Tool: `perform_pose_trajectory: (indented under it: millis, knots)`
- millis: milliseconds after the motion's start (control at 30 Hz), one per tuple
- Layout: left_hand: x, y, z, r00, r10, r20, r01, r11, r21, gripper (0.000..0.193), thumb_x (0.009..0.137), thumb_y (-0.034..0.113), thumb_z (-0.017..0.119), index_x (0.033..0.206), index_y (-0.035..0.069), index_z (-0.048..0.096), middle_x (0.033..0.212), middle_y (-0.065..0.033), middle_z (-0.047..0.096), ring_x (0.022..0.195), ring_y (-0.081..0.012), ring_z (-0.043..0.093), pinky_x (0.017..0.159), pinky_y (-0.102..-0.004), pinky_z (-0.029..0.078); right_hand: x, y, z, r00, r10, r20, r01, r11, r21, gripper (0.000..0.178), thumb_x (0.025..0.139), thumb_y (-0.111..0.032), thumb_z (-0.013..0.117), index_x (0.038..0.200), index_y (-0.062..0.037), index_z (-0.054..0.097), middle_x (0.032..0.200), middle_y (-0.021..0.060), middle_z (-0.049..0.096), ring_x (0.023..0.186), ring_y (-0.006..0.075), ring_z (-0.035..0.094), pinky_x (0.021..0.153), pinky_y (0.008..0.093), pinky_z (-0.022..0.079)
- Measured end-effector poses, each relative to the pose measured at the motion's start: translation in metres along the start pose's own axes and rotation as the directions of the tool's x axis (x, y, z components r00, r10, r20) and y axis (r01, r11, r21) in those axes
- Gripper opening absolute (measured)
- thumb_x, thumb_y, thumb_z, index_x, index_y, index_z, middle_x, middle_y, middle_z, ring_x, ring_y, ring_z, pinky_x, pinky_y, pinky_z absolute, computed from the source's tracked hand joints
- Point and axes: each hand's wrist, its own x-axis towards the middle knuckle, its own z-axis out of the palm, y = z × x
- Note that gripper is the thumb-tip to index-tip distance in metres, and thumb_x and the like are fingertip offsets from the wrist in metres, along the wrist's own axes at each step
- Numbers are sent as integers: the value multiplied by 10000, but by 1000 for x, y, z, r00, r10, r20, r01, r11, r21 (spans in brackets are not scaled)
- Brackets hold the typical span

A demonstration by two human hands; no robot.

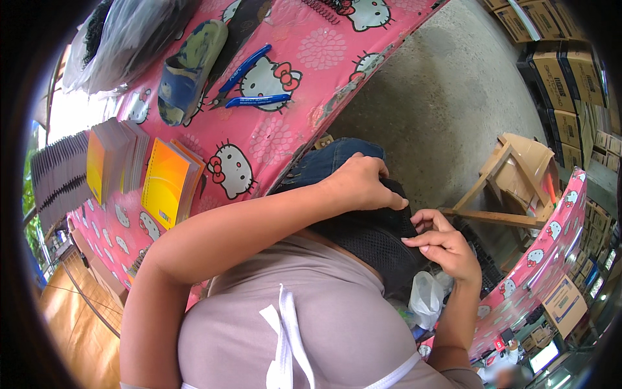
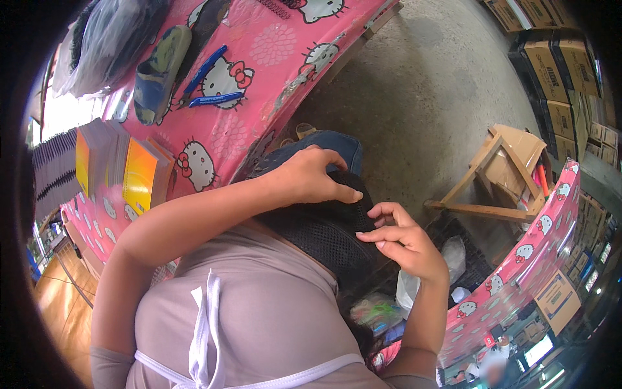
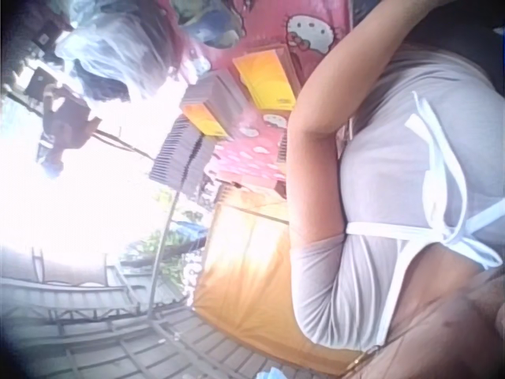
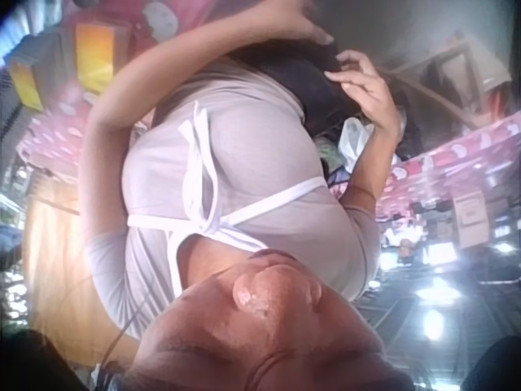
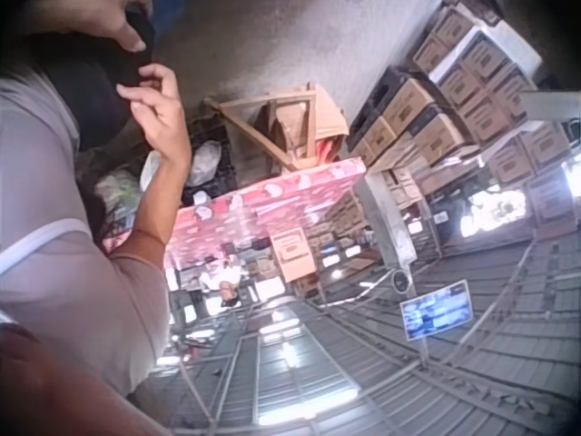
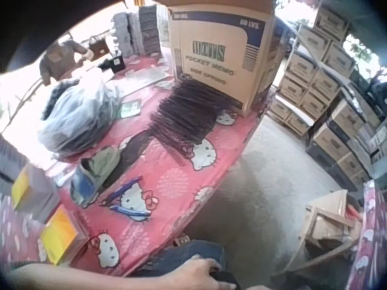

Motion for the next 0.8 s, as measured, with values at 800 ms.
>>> perform_pose_trajectory:
  millis: [800]
  knots:
    - [-5,13,-9,988,-128,91,135,988,-73,723,642,439,795,1191,10,600,1210,-210,577,1125,-313,563,927,-360,456,-2,2,2,998,-54,-18,53,998,-34,308,782,26,558,1031,-64,715,1204,108,462,1096,231,474,962,338,386]
